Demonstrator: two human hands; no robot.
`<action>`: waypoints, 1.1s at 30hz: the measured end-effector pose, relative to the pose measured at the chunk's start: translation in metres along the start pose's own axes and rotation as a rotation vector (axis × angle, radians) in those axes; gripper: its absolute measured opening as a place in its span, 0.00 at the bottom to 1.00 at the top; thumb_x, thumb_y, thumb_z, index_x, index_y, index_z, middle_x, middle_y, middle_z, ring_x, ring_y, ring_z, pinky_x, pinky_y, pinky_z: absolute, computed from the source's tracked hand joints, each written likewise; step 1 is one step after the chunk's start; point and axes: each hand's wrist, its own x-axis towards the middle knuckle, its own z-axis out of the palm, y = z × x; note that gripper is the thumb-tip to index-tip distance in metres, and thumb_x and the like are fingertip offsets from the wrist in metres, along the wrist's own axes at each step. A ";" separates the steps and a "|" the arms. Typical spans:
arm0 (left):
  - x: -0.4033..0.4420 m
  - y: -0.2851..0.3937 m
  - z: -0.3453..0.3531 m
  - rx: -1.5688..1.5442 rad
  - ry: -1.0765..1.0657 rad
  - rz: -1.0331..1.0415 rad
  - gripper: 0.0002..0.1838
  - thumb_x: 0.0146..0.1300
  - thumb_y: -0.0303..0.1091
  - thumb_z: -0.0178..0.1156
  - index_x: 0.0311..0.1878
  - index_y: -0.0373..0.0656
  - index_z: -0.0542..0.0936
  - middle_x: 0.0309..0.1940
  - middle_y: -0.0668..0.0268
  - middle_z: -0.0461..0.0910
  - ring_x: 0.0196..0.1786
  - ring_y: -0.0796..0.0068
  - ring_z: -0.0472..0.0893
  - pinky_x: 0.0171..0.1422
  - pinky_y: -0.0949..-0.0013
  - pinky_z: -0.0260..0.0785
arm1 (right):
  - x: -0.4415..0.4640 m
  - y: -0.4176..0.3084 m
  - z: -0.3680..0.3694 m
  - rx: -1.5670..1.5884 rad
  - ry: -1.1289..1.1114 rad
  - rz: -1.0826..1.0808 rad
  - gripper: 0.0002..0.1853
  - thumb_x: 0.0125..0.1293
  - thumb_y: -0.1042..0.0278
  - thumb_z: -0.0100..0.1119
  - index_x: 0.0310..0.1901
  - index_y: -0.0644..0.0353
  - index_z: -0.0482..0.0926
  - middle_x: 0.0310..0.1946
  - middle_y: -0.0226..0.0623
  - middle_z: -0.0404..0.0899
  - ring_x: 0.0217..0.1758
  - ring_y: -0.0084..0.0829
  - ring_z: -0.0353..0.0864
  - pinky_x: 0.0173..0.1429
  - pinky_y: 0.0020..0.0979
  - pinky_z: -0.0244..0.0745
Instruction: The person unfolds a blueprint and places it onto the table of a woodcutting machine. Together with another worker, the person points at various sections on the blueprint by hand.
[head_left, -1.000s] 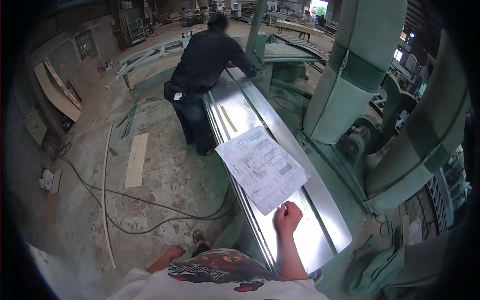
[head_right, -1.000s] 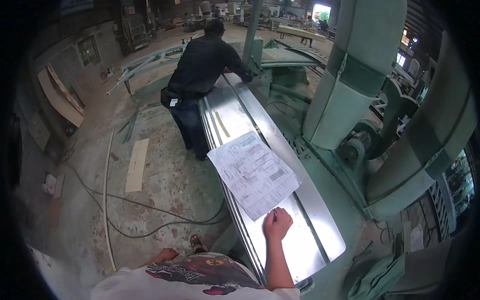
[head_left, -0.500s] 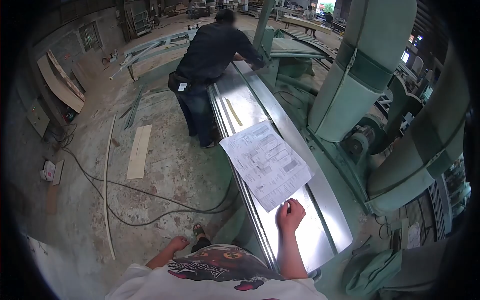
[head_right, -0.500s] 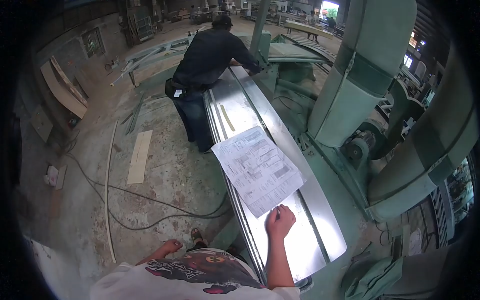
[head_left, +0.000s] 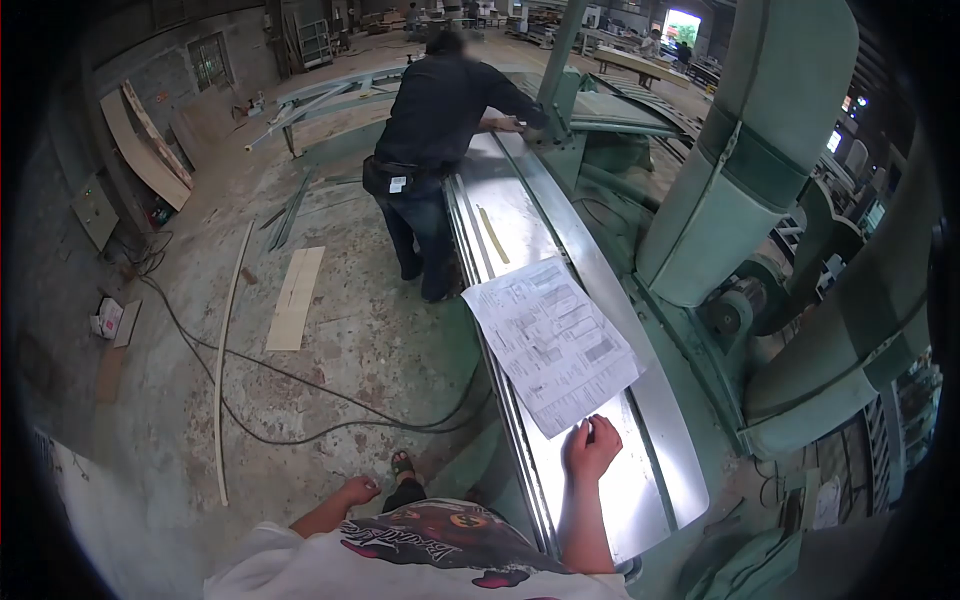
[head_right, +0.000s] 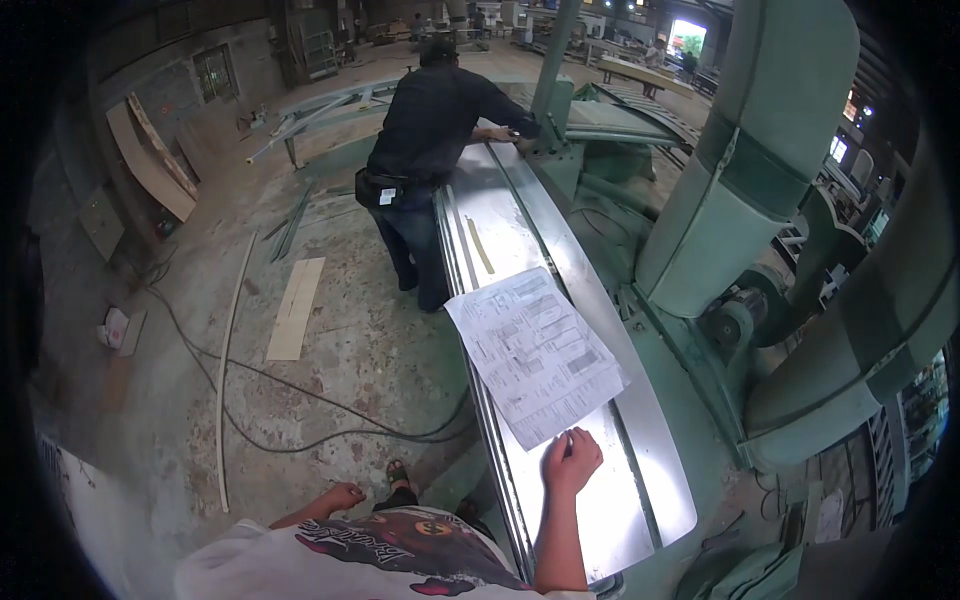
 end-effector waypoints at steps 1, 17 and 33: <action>-0.001 0.001 -0.001 -0.005 0.004 -0.001 0.31 0.65 0.66 0.69 0.57 0.49 0.92 0.59 0.49 0.89 0.63 0.45 0.87 0.71 0.50 0.79 | 0.000 0.000 -0.002 -0.003 -0.024 0.021 0.11 0.68 0.68 0.68 0.48 0.62 0.89 0.54 0.42 0.90 0.63 0.46 0.84 0.76 0.46 0.66; 0.001 0.002 -0.004 0.040 0.045 0.035 0.29 0.64 0.63 0.72 0.55 0.50 0.92 0.55 0.51 0.90 0.60 0.47 0.88 0.67 0.49 0.81 | 0.001 -0.004 -0.004 -0.028 -0.025 0.008 0.12 0.69 0.68 0.67 0.50 0.62 0.89 0.52 0.43 0.89 0.62 0.47 0.83 0.75 0.47 0.66; -0.005 0.001 0.000 0.017 -0.002 0.035 0.27 0.64 0.61 0.71 0.54 0.48 0.92 0.61 0.47 0.88 0.65 0.44 0.86 0.73 0.50 0.78 | 0.000 -0.001 -0.001 -0.033 -0.029 0.020 0.12 0.69 0.67 0.68 0.49 0.63 0.89 0.54 0.43 0.89 0.63 0.46 0.84 0.76 0.49 0.66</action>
